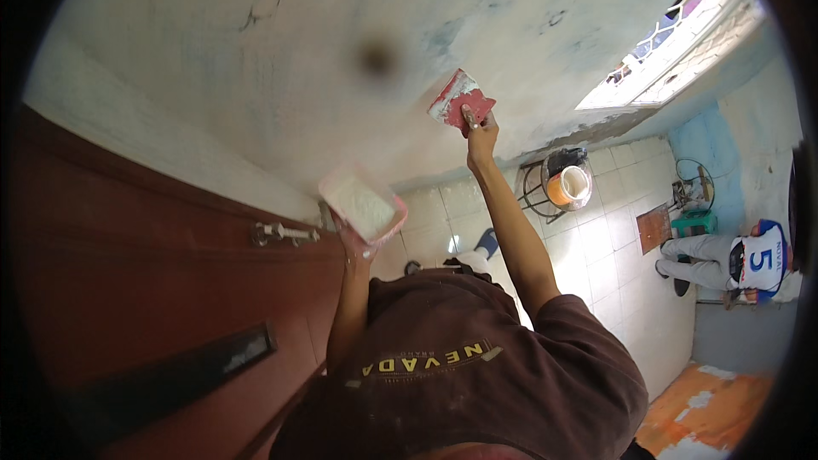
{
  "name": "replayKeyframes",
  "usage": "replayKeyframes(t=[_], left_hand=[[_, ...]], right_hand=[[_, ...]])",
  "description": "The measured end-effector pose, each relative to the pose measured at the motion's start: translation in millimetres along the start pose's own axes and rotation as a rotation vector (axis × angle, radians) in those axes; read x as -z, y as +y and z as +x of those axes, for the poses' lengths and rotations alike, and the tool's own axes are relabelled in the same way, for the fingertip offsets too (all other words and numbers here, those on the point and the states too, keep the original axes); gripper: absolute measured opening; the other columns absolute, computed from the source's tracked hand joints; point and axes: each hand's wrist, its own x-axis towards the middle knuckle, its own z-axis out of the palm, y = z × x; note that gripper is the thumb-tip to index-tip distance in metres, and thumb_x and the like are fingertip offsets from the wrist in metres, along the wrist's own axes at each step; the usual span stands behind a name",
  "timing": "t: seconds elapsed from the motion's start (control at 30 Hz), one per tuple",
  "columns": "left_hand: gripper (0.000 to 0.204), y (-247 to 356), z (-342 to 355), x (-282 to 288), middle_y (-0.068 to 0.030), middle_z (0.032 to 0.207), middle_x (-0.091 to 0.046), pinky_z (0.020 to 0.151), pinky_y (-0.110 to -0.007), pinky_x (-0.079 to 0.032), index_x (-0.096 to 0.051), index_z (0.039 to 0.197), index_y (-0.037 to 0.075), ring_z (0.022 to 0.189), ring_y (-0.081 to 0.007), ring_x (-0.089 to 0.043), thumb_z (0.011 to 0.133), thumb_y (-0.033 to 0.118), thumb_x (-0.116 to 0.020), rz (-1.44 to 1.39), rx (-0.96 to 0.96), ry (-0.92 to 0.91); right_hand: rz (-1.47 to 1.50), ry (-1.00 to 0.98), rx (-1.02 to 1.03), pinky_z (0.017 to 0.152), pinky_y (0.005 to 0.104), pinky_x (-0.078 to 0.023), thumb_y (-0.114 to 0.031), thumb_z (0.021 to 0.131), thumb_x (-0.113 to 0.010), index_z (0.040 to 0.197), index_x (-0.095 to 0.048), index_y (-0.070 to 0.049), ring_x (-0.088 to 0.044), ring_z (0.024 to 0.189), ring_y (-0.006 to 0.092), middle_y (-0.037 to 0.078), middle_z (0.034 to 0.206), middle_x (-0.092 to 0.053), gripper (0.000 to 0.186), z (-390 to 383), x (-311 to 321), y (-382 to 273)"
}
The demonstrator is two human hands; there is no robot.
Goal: The person applies white putty to a wall using a plastic spatula, frequently reloading the spatula from a small plastic container held in their other hand.
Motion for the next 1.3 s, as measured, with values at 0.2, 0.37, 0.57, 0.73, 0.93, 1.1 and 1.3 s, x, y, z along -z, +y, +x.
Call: replayKeyframes(t=[0.2,0.37,0.57,0.73,0.93,1.1,1.3], left_hand=[[0.074,-5.1,17.8,6.3,-0.0082,0.150,-0.051,0.113,-0.052,-0.044,-0.043,0.152,0.018,0.135,-0.0303,-0.052,0.097,0.066,-0.052,0.371,-0.172,0.116],[0.078,-8.3,18.3,2.1,-0.0084,0.147,-0.054,0.110,-0.050,-0.047,-0.045,0.150,0.015,0.130,-0.0292,-0.057,0.094,0.069,-0.053,0.280,-0.109,0.023],[0.084,-38.6,17.1,-2.9,-0.0106,0.147,-0.053,0.111,-0.050,-0.048,-0.040,0.152,0.014,0.132,-0.0291,-0.056,0.094,0.075,-0.044,0.245,-0.126,-0.105],[0.089,-44.6,9.5,-4.7,-0.0126,0.151,-0.049,0.114,-0.050,-0.045,-0.038,0.154,0.014,0.136,-0.0313,-0.051,0.093,0.078,-0.043,0.255,-0.093,-0.133],[0.095,-47.7,-1.6,-2.5,-0.0132,0.145,-0.053,0.110,-0.047,-0.050,-0.039,0.153,0.012,0.130,-0.0297,-0.057,0.091,0.084,-0.035,0.386,-0.179,0.047],[0.096,-56.6,2.5,-7.4,-0.0140,0.142,-0.055,0.107,-0.046,-0.052,-0.041,0.152,0.012,0.126,-0.0296,-0.060,0.090,0.085,-0.035,0.333,-0.182,0.050],[0.093,-59.5,4.8,19.5,-0.0107,0.151,-0.048,0.116,-0.046,-0.043,-0.037,0.155,0.015,0.137,-0.0290,-0.050,0.091,0.082,-0.040,0.327,-0.130,0.032]], right_hand=[[-0.254,-0.335,-0.018,0.056,0.0231,-0.038,-0.023,0.098,-0.072,0.108,-0.065,-0.001,-0.049,0.065,0.0048,-0.002,0.080,-0.062,0.025,-99.7,8.1,-94.6],[-0.652,-0.537,0.072,0.062,0.0262,-0.049,-0.018,0.096,-0.074,0.110,-0.063,0.001,-0.059,0.070,0.0064,0.004,0.080,-0.070,0.026,-148.4,-15.5,-123.9],[-1.016,-0.653,0.361,0.060,0.0408,-0.052,-0.010,0.094,-0.067,0.114,-0.058,-0.001,-0.068,0.066,0.0403,0.023,0.078,-0.069,0.024,-172.9,-27.6,-116.8],[-1.133,-0.675,0.411,0.060,0.0501,-0.052,-0.005,0.092,-0.062,0.121,-0.052,-0.002,-0.067,0.071,0.0448,0.023,0.083,-0.068,0.031,-186.8,-25.3,-79.6],[-1.052,-0.822,0.387,0.060,0.0540,-0.052,0.000,0.090,-0.058,0.119,-0.049,0.000,-0.066,0.071,0.0469,0.025,0.078,-0.066,0.030,-183.2,-20.2,-72.9],[-1.008,-0.740,0.301,0.058,0.0549,-0.050,-0.002,0.093,-0.058,0.114,-0.048,-0.001,-0.067,0.071,0.0476,0.027,0.078,-0.066,0.023,-178.2,-32.6,-113.9],[-1.171,-0.885,0.349,0.059,0.0555,-0.052,-0.007,0.094,-0.057,0.123,-0.045,-0.001,-0.067,0.071,0.0484,0.029,0.085,-0.068,0.032,-181.3,-17.3,-70.5]])
